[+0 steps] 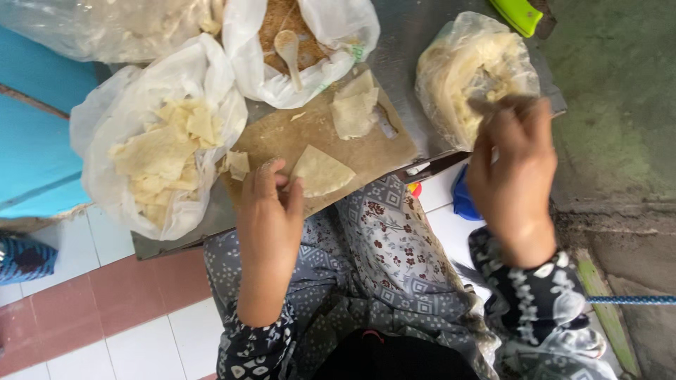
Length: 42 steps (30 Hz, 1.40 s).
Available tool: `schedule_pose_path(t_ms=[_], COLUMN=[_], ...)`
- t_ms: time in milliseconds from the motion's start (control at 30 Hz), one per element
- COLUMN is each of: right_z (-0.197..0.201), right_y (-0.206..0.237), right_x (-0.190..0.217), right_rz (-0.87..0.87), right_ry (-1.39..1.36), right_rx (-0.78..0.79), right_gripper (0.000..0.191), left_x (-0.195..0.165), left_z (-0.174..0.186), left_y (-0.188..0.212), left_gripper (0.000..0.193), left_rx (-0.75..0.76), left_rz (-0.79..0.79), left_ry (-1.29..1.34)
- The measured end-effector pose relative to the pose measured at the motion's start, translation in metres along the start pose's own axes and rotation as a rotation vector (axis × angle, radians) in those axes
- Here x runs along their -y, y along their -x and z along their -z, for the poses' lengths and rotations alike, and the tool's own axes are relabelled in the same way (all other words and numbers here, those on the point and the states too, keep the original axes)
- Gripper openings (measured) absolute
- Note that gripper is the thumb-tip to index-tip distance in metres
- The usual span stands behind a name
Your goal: The person sits at a low work surface and fills square dough wrappers with a brown filling scooped from a plastic bag, folding and pinching each wrapper closed by hand. The folded pastries are placed into a plastic bag with a growing pile of finished pieces, and dough scraps are set aside on the cutting board.
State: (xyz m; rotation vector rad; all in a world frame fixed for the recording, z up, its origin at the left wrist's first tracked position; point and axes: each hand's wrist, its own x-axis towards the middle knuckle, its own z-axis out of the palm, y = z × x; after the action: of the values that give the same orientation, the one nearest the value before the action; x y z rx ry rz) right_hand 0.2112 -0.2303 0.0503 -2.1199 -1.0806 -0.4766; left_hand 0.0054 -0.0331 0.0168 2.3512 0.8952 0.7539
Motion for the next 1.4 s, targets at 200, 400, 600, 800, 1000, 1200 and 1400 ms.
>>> schedule_pose_path(t_ms=[200, 400, 600, 800, 1000, 1200, 1400], right_z=[-0.006, 0.009, 0.028, 0.029, 0.012, -0.017, -0.068], right_y=[-0.038, -0.037, -0.031, -0.054, -0.072, -0.063, -0.051], right_x=[-0.093, -0.089, -0.078, -0.089, -0.105, -0.064, 0.035], right_rz=[0.164, 0.302, 0.494, 0.633, 0.395, -0.065, 0.231], right_ry=[0.247, 0.331, 0.944, 1.026, 0.445, -0.676, -0.571], right_rx=[0.228, 0.432, 0.534, 0.431, 0.203, 0.446, 0.564], right_gripper=[0.027, 0.051, 0.062, 0.038, 0.017, 0.033, 0.040], left_x=[-0.006, -0.012, -0.014, -0.014, -0.013, -0.008, 0.004], left_z=[0.003, 0.004, 0.004, 0.004, 0.003, 0.002, -0.006], left_y=[-0.005, -0.006, -0.004, -0.006, -0.007, -0.005, -0.011], left_gripper=[0.019, 0.027, 0.029, 0.026, 0.014, 0.020, 0.028], left_rx=[0.125, 0.143, 0.166, 0.179, 0.091, 0.071, 0.026], left_rz=[0.138, 0.225, 0.288, 0.300, 0.128, 0.124, 0.128], left_ry=[0.072, 0.049, 0.088, 0.095, -0.082, -0.009, 0.340])
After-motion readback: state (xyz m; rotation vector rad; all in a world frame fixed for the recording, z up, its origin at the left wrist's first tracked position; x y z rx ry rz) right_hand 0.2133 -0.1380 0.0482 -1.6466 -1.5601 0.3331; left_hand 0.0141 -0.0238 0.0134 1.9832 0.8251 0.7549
